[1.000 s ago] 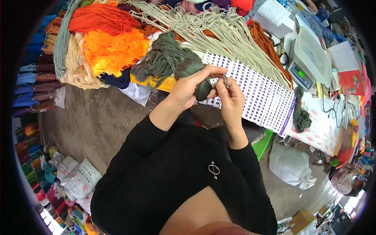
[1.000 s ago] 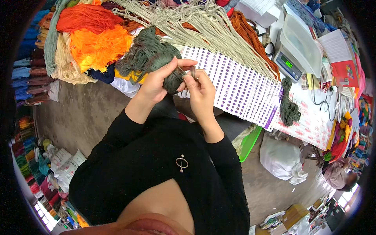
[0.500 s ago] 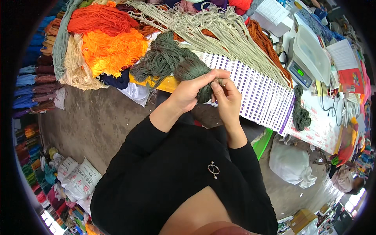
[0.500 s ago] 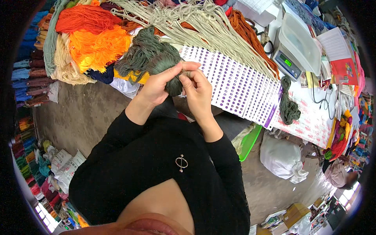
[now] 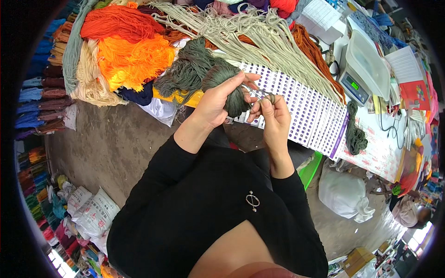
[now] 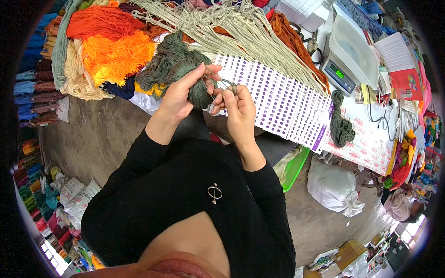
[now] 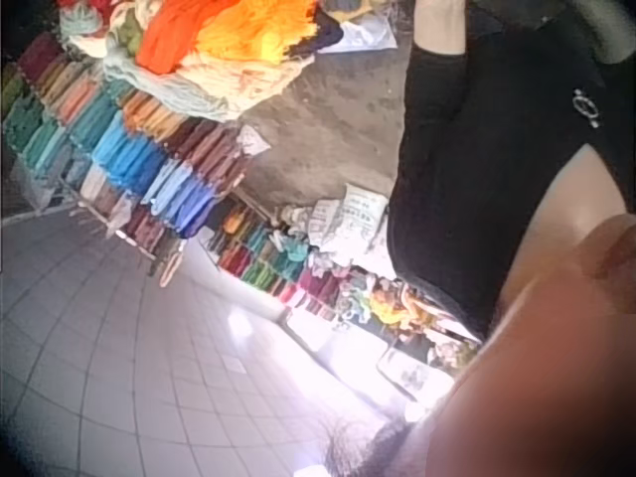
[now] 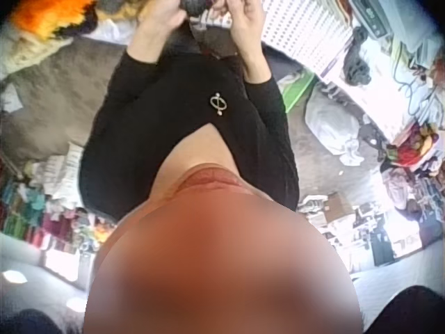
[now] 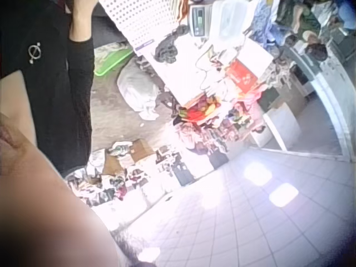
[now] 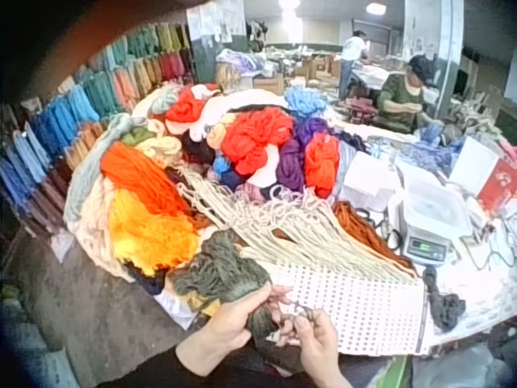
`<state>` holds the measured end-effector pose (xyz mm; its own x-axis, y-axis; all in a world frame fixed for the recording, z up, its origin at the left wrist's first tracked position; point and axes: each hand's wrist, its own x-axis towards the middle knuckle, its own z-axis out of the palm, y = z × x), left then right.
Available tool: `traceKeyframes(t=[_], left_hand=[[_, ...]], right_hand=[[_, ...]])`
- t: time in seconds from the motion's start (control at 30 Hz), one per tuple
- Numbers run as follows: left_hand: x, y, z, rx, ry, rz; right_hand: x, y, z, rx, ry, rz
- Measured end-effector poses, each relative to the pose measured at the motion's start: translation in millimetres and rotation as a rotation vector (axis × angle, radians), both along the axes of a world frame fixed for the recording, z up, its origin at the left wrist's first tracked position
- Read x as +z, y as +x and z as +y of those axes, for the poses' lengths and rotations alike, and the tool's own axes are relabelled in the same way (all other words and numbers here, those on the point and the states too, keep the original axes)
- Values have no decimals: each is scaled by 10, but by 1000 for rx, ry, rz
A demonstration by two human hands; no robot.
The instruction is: Weighing and sorting bundles of yarn at a workbench.
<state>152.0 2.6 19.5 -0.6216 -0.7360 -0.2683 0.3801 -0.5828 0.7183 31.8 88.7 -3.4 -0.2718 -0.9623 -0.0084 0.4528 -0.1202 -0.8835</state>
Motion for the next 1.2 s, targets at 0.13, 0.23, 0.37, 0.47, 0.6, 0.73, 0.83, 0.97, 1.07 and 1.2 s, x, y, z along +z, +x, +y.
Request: traceKeyframes(t=[0.13, 0.23, 0.37, 0.47, 0.6, 0.73, 0.83, 0.97, 1.07, 1.2], left_hand=[[-29, 1, -1, -5, -21, -17], [-4, -9, 9, -1, -39, -39], [-18, -10, 9, 3, -50, -30], [24, -5, 13, -12, -40, -11], [25, 4, -3, -20, -9, 16], [67, 19, -16, -41, 41, 49], [79, 12, -25, -40, 44, 22], [55, 42, -39, -83, -5, 16], [54, 56, -16, -70, -221, -243], [-110, 152, -95, -205, -146, 81]], right_hand=[[-2, -16, 12, 5, -6, 37], [-24, -25, 28, 2, 7, 55], [-37, -31, 47, 2, 21, 28], [-35, -33, 53, 2, 18, 8], [-66, -40, 60, -4, 21, 17], [-64, -37, 64, -4, 44, -40], [-47, -29, 74, -10, 58, -77], [-3, -105, 108, 362, 226, -97], [41, -115, 136, 474, 119, -11], [-23, -315, 15, -97, -89, -578]])
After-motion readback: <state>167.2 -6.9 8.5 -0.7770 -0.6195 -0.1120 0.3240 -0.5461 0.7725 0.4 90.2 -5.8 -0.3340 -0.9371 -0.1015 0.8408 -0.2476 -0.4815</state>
